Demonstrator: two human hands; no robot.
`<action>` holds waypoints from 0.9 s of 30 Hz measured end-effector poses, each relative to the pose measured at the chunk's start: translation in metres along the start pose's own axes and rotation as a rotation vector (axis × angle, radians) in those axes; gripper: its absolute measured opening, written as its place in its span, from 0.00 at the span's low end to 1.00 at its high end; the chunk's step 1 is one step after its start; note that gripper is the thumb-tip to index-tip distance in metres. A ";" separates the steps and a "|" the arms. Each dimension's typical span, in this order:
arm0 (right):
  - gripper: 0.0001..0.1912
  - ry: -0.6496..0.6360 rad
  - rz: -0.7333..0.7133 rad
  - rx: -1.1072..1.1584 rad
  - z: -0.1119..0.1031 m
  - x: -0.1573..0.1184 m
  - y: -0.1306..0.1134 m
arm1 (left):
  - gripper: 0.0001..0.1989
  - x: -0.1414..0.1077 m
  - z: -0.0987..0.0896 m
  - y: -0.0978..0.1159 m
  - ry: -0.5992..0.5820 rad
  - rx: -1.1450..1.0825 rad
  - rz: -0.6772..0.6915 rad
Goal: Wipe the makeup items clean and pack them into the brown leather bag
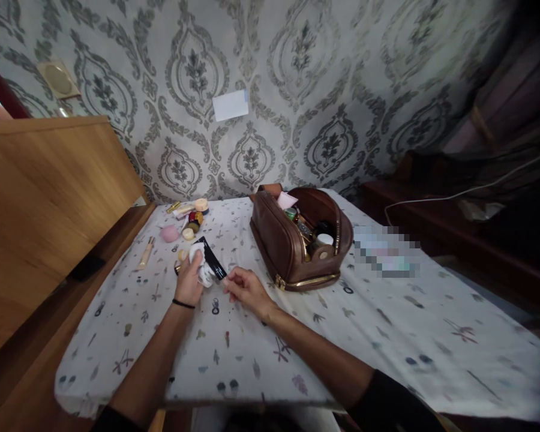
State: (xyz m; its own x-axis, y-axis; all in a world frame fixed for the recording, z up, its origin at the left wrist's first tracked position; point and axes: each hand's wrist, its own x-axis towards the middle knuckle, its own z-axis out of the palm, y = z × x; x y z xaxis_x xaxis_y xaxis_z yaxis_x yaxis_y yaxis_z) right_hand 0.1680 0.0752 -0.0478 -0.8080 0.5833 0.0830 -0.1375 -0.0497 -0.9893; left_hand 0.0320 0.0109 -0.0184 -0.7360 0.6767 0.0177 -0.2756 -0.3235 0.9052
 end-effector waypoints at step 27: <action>0.28 -0.168 0.142 0.129 -0.002 -0.004 -0.012 | 0.25 -0.016 0.004 -0.005 -0.202 0.127 -0.102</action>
State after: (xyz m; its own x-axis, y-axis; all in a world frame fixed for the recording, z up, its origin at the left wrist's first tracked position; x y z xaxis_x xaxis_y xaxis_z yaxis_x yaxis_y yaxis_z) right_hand 0.1737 0.0751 -0.0362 -0.9066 0.4212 -0.0261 -0.0791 -0.2304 -0.9699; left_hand 0.0481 0.0046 -0.0213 -0.5670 0.8237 -0.0032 -0.2527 -0.1702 0.9524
